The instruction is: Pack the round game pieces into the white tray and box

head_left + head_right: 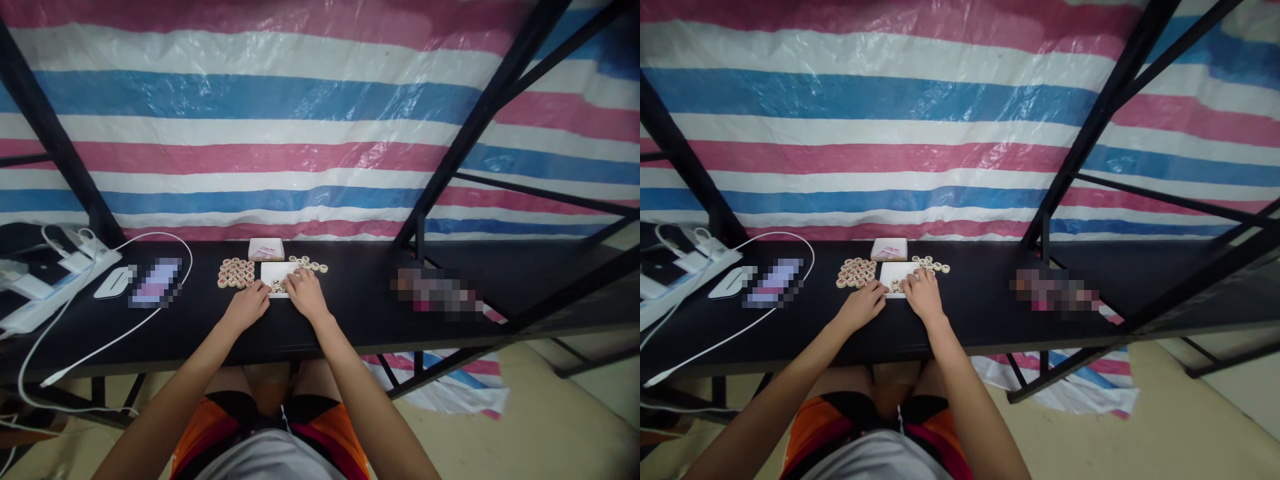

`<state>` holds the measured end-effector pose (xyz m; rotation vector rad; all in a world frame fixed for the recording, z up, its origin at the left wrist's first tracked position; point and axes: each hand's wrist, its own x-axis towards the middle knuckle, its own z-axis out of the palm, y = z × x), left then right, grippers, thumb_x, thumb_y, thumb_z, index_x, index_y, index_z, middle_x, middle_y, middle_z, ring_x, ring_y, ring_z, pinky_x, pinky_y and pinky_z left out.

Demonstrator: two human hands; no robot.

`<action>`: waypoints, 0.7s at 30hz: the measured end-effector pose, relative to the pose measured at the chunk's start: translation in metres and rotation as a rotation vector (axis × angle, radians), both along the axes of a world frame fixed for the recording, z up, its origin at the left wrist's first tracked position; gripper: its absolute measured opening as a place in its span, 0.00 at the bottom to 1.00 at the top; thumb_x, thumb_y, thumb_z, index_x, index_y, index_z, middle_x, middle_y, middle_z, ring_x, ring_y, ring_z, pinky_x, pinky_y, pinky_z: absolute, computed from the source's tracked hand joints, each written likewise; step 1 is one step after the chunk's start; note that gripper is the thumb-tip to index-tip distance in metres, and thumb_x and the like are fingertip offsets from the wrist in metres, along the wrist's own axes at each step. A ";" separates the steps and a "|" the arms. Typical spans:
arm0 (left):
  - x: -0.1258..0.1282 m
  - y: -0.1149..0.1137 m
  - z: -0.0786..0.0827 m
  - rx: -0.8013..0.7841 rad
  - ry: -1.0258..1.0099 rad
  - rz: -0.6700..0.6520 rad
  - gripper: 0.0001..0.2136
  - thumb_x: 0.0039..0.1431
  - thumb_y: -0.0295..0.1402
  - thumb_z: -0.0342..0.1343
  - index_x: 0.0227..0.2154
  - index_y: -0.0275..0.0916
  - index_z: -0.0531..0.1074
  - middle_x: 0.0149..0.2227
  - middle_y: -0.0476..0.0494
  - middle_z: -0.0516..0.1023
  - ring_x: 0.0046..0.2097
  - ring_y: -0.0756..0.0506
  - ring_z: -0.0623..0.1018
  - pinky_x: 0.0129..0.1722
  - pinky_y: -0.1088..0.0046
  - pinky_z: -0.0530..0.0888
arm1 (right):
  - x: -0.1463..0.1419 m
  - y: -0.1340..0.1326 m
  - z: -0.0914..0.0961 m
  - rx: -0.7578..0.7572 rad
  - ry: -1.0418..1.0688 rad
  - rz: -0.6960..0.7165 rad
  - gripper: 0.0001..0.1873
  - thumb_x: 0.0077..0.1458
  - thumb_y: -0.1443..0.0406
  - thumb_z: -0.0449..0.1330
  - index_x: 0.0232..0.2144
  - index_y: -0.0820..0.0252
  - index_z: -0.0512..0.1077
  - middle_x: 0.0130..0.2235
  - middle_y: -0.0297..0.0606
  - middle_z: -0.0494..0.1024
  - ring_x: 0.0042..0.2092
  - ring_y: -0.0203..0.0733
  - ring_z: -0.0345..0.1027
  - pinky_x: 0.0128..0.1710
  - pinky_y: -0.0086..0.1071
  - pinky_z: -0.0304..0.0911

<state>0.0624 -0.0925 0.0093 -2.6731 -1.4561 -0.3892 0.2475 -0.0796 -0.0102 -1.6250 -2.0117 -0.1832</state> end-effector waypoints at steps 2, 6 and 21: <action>0.000 0.001 -0.001 -0.004 -0.002 0.000 0.12 0.64 0.31 0.42 0.46 0.40 0.68 0.45 0.42 0.70 0.41 0.48 0.75 0.35 0.76 0.71 | 0.001 0.001 -0.003 0.006 0.012 0.022 0.17 0.62 0.59 0.49 0.44 0.59 0.73 0.55 0.46 0.68 0.57 0.50 0.55 0.55 0.43 0.51; 0.000 0.002 -0.002 -0.002 0.000 -0.006 0.12 0.64 0.31 0.42 0.45 0.39 0.68 0.45 0.42 0.70 0.41 0.48 0.75 0.35 0.75 0.71 | 0.001 0.003 -0.005 -0.028 0.035 0.037 0.17 0.63 0.60 0.48 0.43 0.59 0.73 0.50 0.44 0.73 0.55 0.47 0.58 0.56 0.42 0.51; 0.000 0.001 0.000 -0.014 -0.006 0.004 0.13 0.64 0.31 0.42 0.45 0.40 0.69 0.45 0.42 0.71 0.41 0.47 0.74 0.35 0.75 0.71 | 0.028 0.007 -0.014 -0.030 0.194 -0.267 0.21 0.51 0.73 0.48 0.44 0.58 0.74 0.45 0.45 0.75 0.44 0.48 0.66 0.43 0.38 0.61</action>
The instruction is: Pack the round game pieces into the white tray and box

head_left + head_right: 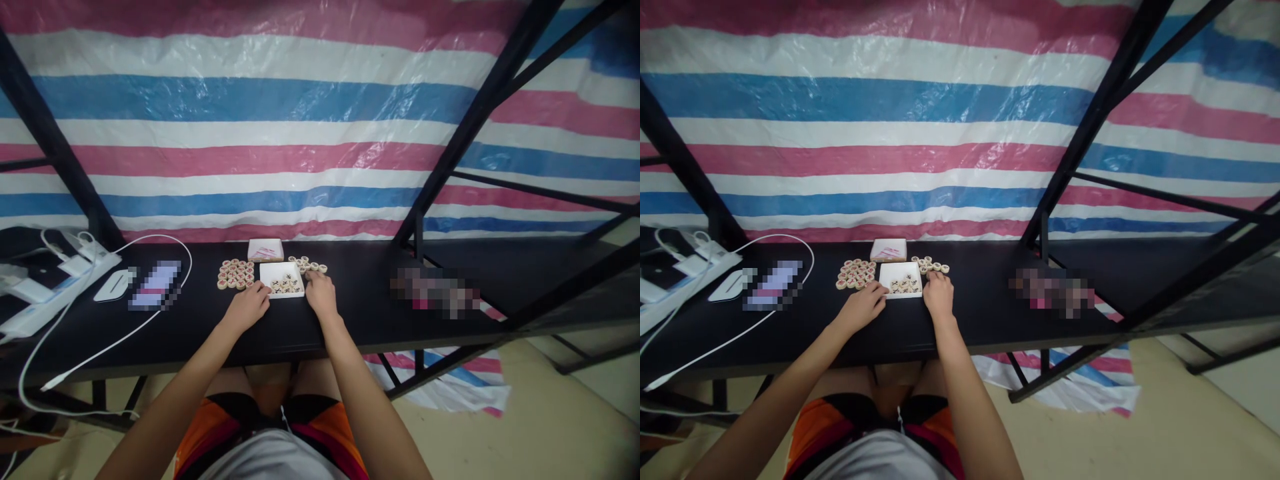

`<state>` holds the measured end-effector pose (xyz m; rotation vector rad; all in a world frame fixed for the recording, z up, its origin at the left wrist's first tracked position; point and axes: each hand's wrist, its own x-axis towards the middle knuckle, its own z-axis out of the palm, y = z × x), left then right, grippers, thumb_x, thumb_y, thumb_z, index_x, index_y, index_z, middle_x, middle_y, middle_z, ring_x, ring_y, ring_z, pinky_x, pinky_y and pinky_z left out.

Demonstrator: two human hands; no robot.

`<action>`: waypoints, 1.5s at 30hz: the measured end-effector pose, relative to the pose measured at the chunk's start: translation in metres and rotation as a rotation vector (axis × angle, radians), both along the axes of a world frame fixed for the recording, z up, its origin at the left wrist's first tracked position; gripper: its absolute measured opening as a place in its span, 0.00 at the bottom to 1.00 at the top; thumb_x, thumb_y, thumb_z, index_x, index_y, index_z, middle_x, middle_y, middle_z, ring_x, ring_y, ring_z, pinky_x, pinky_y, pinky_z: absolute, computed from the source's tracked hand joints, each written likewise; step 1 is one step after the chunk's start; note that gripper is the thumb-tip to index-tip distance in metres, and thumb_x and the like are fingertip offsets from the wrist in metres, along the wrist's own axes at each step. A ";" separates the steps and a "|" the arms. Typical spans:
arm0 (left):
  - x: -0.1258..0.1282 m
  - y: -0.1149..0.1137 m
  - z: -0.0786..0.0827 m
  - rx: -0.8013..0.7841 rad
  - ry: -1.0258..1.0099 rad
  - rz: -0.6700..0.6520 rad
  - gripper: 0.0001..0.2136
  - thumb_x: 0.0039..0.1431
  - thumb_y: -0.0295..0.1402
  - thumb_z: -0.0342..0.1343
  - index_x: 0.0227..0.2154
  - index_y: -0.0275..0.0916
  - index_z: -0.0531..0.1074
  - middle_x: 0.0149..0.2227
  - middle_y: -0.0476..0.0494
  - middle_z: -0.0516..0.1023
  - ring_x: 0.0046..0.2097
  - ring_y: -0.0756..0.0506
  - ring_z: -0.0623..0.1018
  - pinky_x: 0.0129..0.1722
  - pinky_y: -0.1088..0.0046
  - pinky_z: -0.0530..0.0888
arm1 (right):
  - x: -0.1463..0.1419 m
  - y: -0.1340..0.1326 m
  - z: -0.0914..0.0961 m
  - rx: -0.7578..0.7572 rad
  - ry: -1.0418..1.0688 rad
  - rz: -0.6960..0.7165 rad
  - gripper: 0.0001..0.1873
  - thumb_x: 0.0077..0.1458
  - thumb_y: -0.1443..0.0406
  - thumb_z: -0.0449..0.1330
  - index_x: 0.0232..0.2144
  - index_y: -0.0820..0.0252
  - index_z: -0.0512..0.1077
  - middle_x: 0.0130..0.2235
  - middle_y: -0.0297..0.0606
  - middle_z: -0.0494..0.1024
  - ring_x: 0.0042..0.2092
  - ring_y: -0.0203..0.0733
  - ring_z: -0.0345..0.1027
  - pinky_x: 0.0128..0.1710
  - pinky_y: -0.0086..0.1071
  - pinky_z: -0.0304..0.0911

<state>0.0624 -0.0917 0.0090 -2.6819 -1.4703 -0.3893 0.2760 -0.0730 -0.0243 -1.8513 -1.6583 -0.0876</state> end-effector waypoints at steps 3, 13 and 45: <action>0.000 0.000 0.000 0.001 0.004 0.001 0.13 0.64 0.31 0.42 0.45 0.40 0.69 0.45 0.43 0.71 0.41 0.47 0.74 0.34 0.75 0.71 | -0.002 -0.003 0.000 0.008 0.001 -0.089 0.16 0.50 0.70 0.52 0.40 0.60 0.75 0.44 0.50 0.73 0.43 0.51 0.66 0.39 0.39 0.61; 0.000 -0.001 0.002 0.004 -0.009 -0.008 0.11 0.63 0.31 0.43 0.43 0.39 0.68 0.44 0.43 0.72 0.41 0.46 0.75 0.35 0.74 0.70 | -0.011 -0.012 0.014 0.116 0.081 0.103 0.10 0.58 0.66 0.51 0.40 0.61 0.70 0.41 0.45 0.75 0.43 0.47 0.65 0.43 0.37 0.59; 0.000 -0.001 -0.002 0.058 -0.001 0.010 0.18 0.63 0.31 0.44 0.56 0.41 0.63 0.49 0.41 0.69 0.45 0.45 0.74 0.38 0.72 0.72 | -0.042 -0.026 0.023 0.009 -0.164 0.513 0.11 0.62 0.64 0.49 0.42 0.60 0.68 0.39 0.42 0.76 0.45 0.45 0.65 0.46 0.36 0.57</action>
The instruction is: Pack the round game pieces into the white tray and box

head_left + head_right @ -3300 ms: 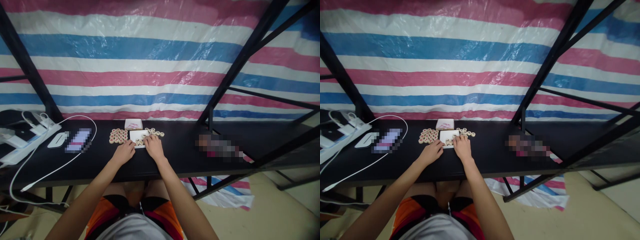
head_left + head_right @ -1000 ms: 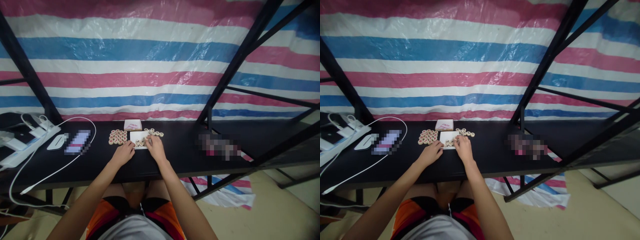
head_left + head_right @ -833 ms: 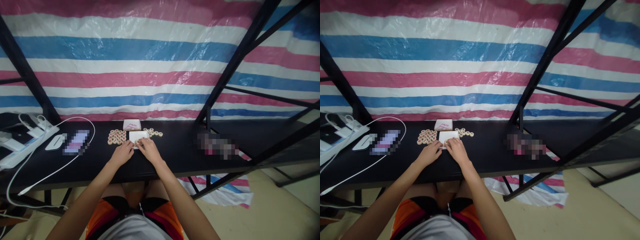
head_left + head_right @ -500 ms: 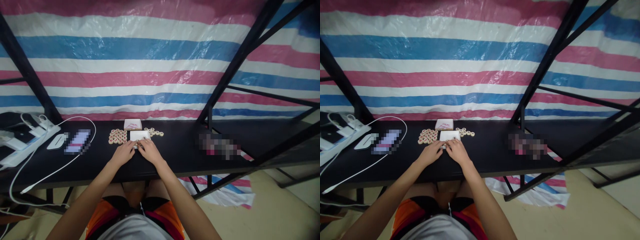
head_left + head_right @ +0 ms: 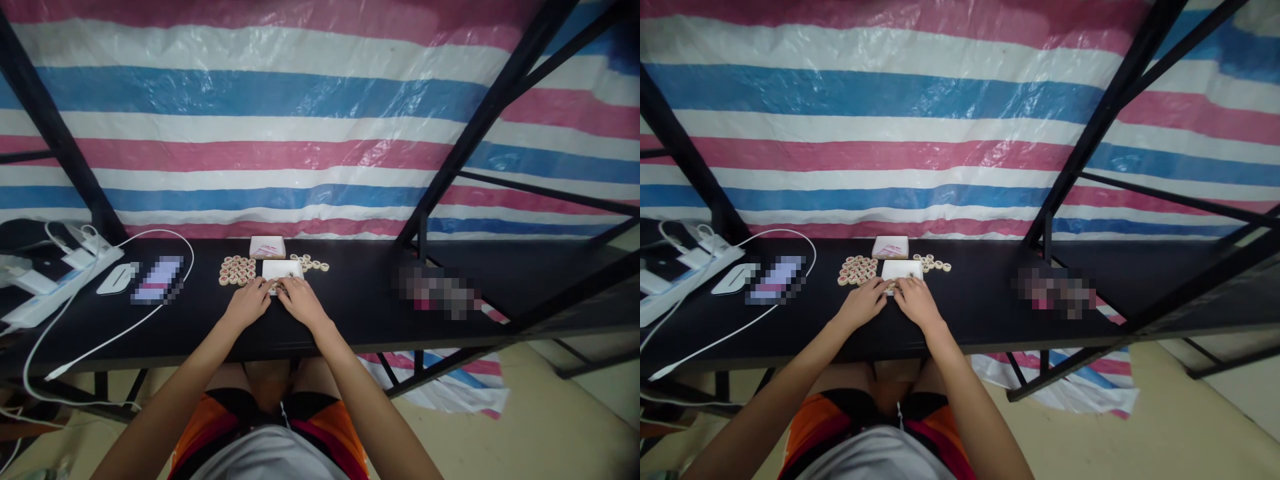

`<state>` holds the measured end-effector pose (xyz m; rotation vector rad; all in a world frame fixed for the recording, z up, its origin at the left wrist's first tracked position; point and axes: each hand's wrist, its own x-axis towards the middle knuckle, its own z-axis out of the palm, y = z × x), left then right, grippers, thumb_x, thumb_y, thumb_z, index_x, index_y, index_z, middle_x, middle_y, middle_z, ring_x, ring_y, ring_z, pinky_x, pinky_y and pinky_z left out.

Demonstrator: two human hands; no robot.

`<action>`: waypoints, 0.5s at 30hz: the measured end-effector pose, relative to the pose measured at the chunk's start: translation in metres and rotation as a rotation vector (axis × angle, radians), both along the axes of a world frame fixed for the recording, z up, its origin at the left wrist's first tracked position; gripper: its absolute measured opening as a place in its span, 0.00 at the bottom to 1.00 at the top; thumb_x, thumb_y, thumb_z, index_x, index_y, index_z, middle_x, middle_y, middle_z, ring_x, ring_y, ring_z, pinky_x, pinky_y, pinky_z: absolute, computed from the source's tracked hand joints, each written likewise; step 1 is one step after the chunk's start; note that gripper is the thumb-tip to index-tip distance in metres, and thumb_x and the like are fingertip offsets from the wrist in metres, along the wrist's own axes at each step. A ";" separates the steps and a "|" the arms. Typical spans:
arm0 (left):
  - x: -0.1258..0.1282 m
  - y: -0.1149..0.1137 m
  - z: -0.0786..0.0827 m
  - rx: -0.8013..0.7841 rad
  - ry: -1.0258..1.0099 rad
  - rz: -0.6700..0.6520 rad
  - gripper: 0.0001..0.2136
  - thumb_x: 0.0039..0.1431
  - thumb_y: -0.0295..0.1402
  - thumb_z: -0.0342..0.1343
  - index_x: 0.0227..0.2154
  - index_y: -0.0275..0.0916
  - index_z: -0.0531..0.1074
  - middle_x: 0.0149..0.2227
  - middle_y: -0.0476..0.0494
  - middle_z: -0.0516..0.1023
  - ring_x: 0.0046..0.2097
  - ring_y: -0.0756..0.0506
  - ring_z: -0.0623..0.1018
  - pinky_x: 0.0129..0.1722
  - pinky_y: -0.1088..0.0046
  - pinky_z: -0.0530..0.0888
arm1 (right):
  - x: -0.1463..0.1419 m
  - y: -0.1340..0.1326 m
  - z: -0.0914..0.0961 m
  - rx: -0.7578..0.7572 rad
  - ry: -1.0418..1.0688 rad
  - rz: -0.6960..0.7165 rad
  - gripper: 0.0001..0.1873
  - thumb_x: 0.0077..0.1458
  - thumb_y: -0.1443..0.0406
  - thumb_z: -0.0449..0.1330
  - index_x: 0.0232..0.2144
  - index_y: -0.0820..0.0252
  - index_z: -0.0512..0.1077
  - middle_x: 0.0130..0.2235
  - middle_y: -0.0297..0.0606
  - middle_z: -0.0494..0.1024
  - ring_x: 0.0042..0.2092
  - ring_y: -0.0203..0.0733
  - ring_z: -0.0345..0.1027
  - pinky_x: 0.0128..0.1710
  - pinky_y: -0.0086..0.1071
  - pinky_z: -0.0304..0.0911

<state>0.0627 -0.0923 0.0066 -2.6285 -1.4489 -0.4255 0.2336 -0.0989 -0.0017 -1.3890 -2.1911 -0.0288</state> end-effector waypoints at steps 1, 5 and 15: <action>0.000 0.000 0.000 -0.001 -0.002 0.007 0.18 0.63 0.31 0.44 0.56 0.41 0.62 0.49 0.40 0.69 0.45 0.44 0.74 0.39 0.71 0.72 | 0.000 0.000 0.000 0.001 0.004 0.002 0.10 0.61 0.64 0.49 0.42 0.59 0.68 0.39 0.41 0.76 0.45 0.45 0.65 0.46 0.36 0.57; 0.000 0.000 -0.001 0.004 -0.011 0.033 0.19 0.62 0.32 0.44 0.56 0.39 0.62 0.51 0.38 0.67 0.47 0.43 0.73 0.40 0.70 0.72 | 0.001 0.001 -0.002 0.002 0.011 0.012 0.09 0.61 0.65 0.50 0.39 0.60 0.68 0.39 0.41 0.76 0.44 0.45 0.65 0.46 0.37 0.58; 0.000 0.001 -0.003 0.007 0.001 0.058 0.22 0.62 0.34 0.45 0.58 0.38 0.58 0.54 0.35 0.64 0.53 0.40 0.69 0.46 0.66 0.72 | 0.002 0.002 -0.004 0.011 0.053 0.038 0.07 0.59 0.66 0.52 0.37 0.60 0.69 0.38 0.41 0.75 0.44 0.44 0.65 0.46 0.36 0.59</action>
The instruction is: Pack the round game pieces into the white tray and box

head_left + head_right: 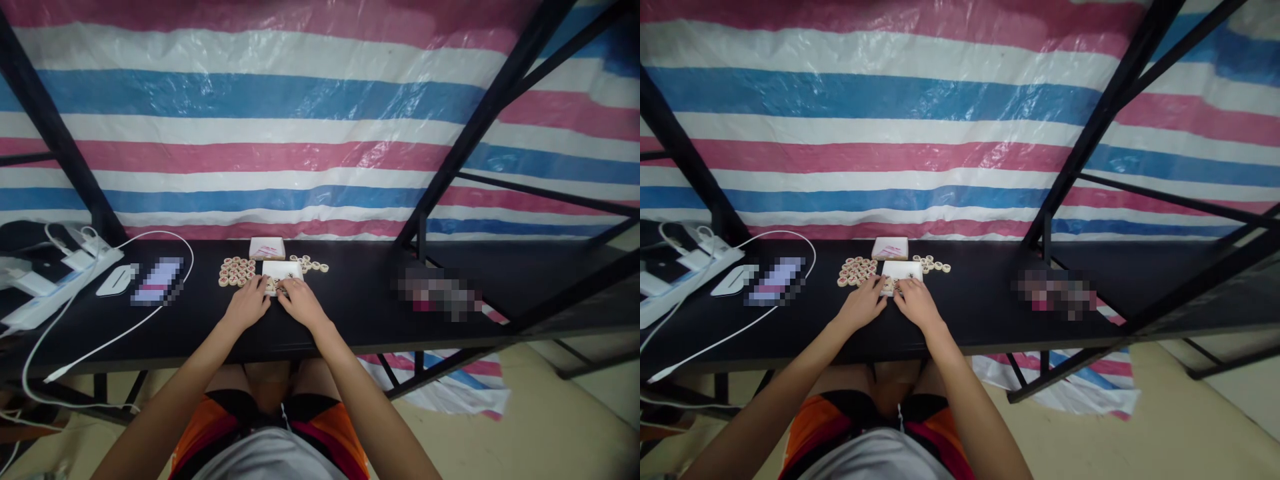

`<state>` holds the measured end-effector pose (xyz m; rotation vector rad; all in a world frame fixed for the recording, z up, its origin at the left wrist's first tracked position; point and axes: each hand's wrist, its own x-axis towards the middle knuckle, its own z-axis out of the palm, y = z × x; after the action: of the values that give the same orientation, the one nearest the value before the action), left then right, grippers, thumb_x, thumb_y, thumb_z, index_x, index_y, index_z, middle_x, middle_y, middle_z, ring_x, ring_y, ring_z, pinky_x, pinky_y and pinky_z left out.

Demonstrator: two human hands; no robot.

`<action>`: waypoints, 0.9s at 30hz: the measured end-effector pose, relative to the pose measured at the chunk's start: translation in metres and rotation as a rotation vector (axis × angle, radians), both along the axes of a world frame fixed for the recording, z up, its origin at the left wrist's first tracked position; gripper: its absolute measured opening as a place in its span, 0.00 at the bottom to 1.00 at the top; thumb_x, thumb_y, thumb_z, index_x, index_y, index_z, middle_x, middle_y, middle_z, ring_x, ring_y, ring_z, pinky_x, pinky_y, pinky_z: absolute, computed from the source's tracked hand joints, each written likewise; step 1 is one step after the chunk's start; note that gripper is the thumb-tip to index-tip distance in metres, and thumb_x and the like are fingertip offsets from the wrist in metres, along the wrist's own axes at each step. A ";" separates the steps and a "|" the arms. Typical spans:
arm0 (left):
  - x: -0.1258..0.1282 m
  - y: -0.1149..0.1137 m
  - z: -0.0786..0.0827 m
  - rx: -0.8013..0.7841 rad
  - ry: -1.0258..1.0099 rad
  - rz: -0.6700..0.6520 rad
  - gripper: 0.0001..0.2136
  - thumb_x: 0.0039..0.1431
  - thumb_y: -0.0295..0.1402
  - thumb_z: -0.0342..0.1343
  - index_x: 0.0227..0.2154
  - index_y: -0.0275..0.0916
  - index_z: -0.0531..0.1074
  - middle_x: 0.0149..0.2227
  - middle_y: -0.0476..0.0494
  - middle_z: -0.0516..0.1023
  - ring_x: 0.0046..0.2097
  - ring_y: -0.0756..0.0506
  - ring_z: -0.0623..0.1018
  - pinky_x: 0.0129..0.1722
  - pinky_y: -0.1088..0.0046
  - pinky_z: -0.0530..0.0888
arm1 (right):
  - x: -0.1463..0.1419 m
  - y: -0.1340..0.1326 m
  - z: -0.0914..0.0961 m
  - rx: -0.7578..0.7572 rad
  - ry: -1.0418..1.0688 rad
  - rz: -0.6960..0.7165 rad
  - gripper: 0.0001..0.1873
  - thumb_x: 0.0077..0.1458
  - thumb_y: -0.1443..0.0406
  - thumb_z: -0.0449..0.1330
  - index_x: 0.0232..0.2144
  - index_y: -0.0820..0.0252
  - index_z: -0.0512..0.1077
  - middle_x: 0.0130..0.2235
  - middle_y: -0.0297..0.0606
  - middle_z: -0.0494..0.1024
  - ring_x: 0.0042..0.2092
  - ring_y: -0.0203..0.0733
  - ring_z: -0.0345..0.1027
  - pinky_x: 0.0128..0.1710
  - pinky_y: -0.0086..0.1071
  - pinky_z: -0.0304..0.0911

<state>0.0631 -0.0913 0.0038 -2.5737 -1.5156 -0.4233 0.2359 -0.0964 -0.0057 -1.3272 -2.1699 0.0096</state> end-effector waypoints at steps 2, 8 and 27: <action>0.000 0.000 -0.001 0.003 -0.002 -0.003 0.23 0.61 0.34 0.45 0.59 0.36 0.57 0.56 0.34 0.63 0.54 0.39 0.69 0.46 0.65 0.72 | 0.000 0.000 0.000 -0.002 0.006 0.004 0.06 0.59 0.66 0.52 0.37 0.60 0.69 0.38 0.41 0.75 0.43 0.44 0.65 0.46 0.36 0.59; -0.001 0.001 0.000 0.020 -0.008 -0.081 0.21 0.61 0.29 0.45 0.57 0.40 0.61 0.57 0.40 0.65 0.54 0.42 0.69 0.50 0.66 0.70 | 0.000 -0.001 0.001 -0.006 0.012 -0.002 0.07 0.59 0.66 0.52 0.36 0.60 0.69 0.37 0.41 0.74 0.43 0.44 0.65 0.46 0.36 0.59; 0.001 0.009 0.001 -0.042 0.009 -0.105 0.25 0.61 0.36 0.46 0.61 0.39 0.56 0.59 0.41 0.65 0.55 0.39 0.68 0.52 0.62 0.66 | 0.012 0.007 -0.006 0.044 -0.050 -0.308 0.16 0.62 0.60 0.48 0.36 0.62 0.72 0.41 0.47 0.76 0.50 0.48 0.63 0.53 0.42 0.53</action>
<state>0.0636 -0.0824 0.0047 -2.6921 -1.4057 -0.3947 0.2478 -0.0894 -0.0112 -1.6368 -1.9718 -0.1918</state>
